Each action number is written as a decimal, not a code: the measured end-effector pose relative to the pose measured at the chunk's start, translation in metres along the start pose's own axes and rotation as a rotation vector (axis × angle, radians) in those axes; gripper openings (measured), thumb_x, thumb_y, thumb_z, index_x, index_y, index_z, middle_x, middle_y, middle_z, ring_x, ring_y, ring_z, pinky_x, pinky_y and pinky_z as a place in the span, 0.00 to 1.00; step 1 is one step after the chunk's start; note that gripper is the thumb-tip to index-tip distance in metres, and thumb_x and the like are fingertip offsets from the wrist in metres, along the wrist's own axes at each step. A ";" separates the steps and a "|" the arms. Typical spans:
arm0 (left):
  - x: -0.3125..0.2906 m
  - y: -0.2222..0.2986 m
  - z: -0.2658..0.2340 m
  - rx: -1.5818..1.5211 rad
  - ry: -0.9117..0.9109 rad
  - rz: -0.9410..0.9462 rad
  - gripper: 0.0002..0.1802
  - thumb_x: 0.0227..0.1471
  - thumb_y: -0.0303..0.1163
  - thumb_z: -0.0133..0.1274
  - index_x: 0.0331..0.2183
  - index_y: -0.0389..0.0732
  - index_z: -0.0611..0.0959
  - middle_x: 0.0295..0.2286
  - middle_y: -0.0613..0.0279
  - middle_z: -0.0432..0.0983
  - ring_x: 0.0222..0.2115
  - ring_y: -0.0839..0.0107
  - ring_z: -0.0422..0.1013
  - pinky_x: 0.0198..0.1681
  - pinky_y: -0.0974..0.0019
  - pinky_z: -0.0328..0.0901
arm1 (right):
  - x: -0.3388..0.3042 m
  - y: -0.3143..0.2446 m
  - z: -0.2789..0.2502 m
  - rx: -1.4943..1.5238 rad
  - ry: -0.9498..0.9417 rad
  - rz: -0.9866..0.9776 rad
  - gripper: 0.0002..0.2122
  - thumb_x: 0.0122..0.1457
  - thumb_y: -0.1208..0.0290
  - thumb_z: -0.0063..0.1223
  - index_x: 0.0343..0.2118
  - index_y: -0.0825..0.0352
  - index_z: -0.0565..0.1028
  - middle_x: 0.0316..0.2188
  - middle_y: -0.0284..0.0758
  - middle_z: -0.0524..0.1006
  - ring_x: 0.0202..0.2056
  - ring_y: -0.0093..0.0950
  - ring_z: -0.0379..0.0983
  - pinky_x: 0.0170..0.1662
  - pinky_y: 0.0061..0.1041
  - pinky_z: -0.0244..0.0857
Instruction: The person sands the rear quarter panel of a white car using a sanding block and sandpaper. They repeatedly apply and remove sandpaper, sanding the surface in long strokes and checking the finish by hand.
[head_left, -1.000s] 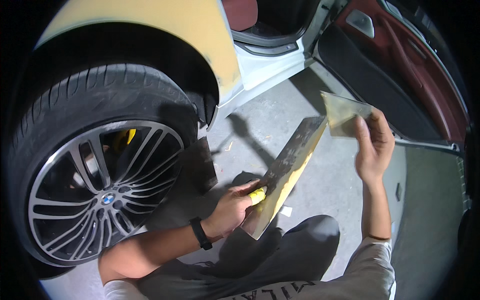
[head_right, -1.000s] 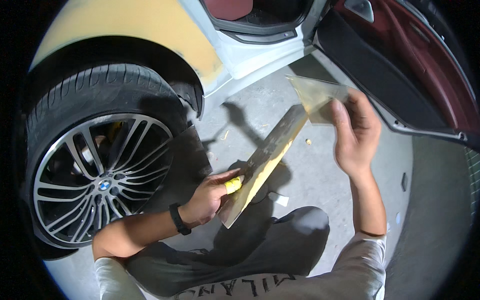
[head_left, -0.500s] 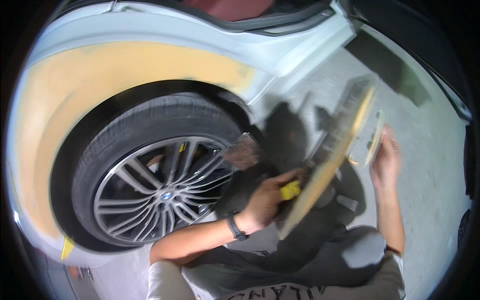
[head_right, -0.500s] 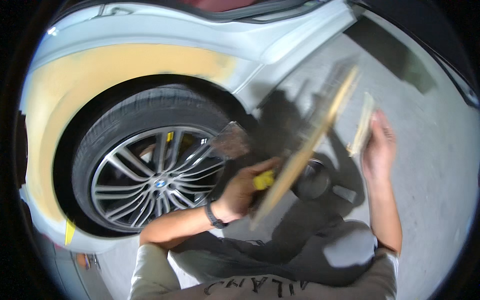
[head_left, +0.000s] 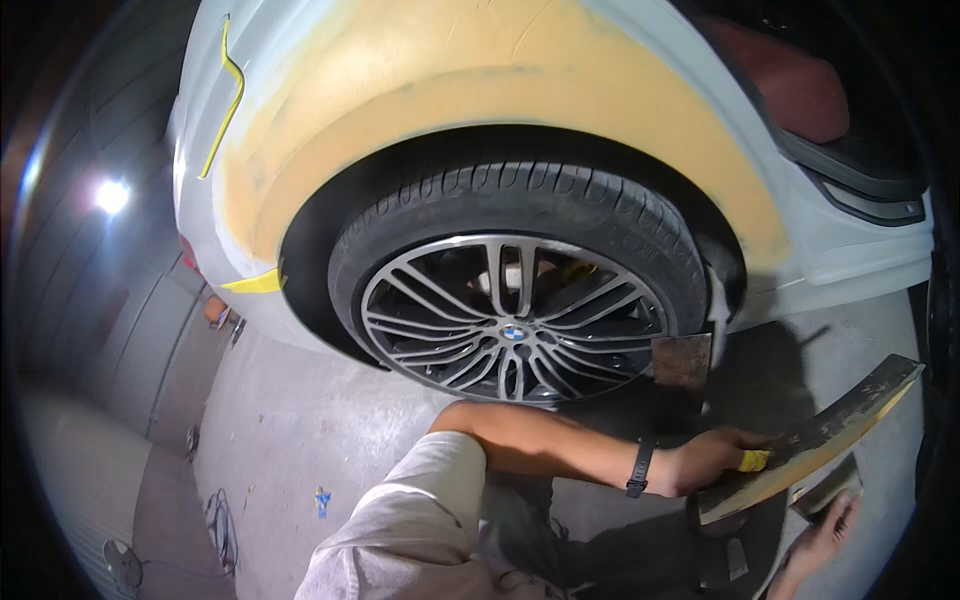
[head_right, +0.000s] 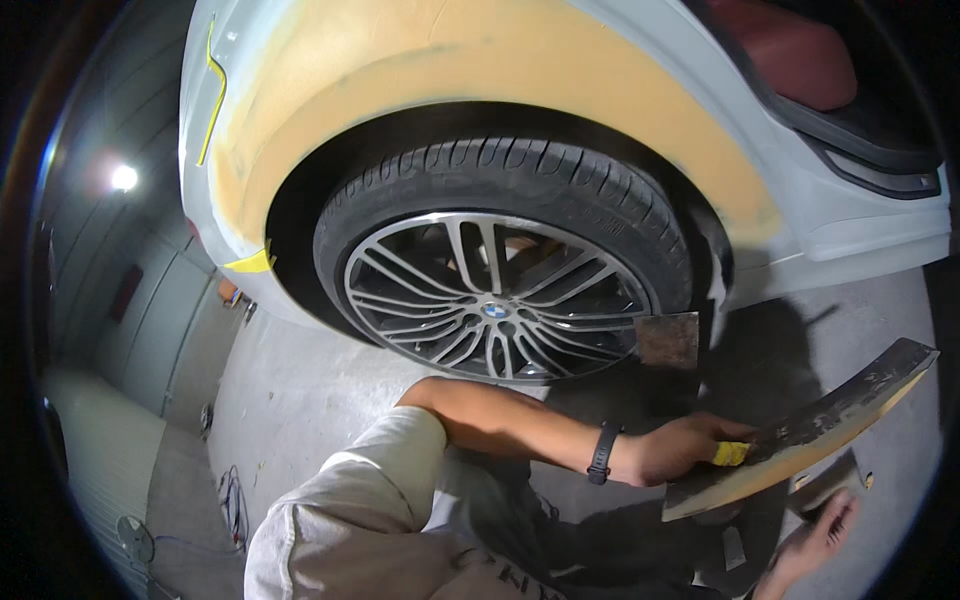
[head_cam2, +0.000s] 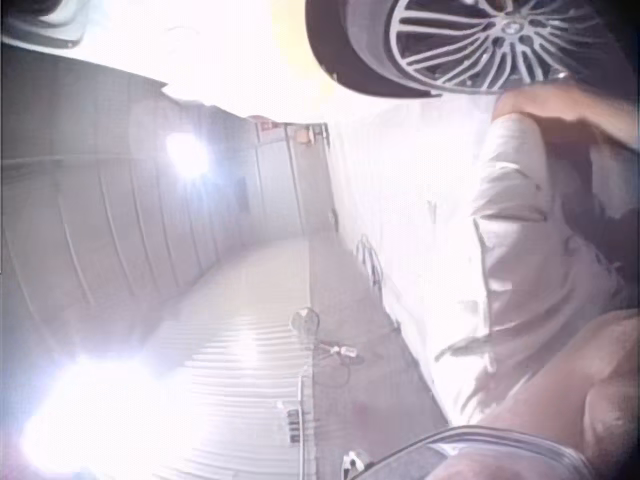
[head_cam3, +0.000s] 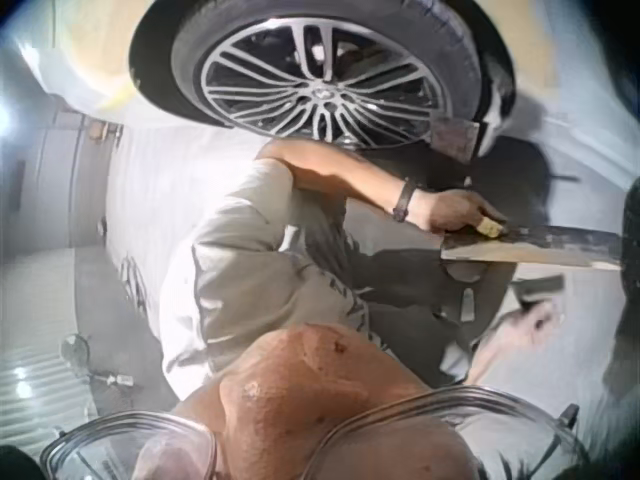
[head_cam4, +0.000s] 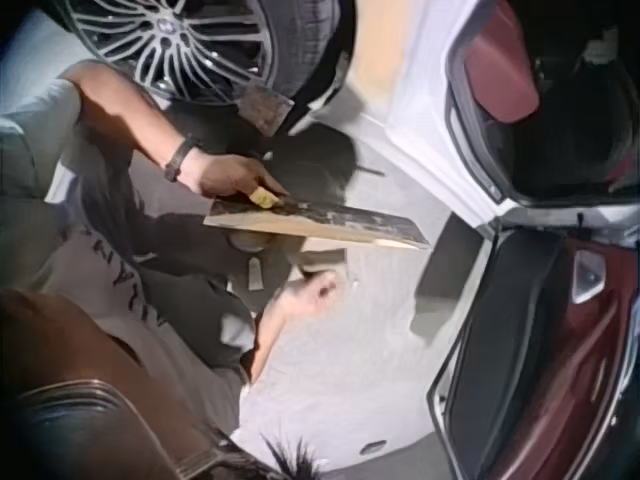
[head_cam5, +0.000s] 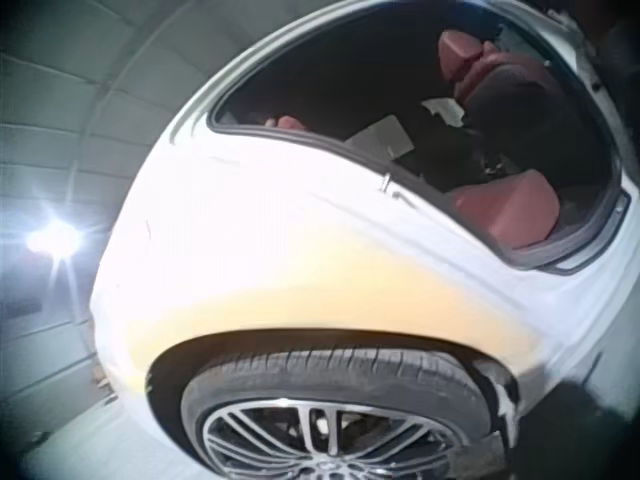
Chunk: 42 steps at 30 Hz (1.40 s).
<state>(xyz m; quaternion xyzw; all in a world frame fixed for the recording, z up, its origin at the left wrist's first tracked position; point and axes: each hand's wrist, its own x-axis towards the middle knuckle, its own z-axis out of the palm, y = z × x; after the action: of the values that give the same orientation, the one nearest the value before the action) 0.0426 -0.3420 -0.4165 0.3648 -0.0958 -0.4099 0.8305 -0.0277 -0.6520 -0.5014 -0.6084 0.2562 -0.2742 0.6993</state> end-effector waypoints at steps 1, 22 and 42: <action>0.000 -0.002 0.000 0.063 0.076 -0.079 0.28 0.68 0.32 0.53 0.65 0.31 0.75 0.50 0.61 0.82 0.45 0.81 0.74 0.50 0.74 0.70 | -0.002 -0.006 -0.005 -0.237 0.041 -0.191 0.19 0.75 0.68 0.51 0.61 0.78 0.73 0.61 0.49 0.75 0.60 0.39 0.75 0.63 0.38 0.70; 0.019 0.002 -0.006 0.372 0.113 -0.156 0.30 0.66 0.40 0.56 0.63 0.34 0.78 0.46 0.56 0.82 0.46 0.73 0.73 0.54 0.67 0.68 | 0.029 -0.051 0.017 -0.056 -0.093 0.136 0.21 0.71 0.67 0.56 0.61 0.77 0.76 0.57 0.45 0.79 0.49 0.38 0.77 0.53 0.36 0.72; -0.139 0.284 0.231 1.471 0.036 -0.163 0.19 0.64 0.40 0.53 0.50 0.39 0.83 0.25 0.52 0.82 0.27 0.49 0.80 0.30 0.52 0.73 | -0.082 -0.472 0.075 -0.920 -0.678 0.369 0.17 0.71 0.70 0.50 0.57 0.72 0.81 0.53 0.47 0.84 0.55 0.34 0.79 0.60 0.32 0.69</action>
<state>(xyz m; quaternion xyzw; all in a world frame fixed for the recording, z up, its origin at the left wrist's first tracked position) 0.0204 -0.2470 -0.0374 0.8399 -0.3046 -0.2939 0.3398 -0.0683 -0.5937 -0.0214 -0.8476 0.2126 0.2004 0.4430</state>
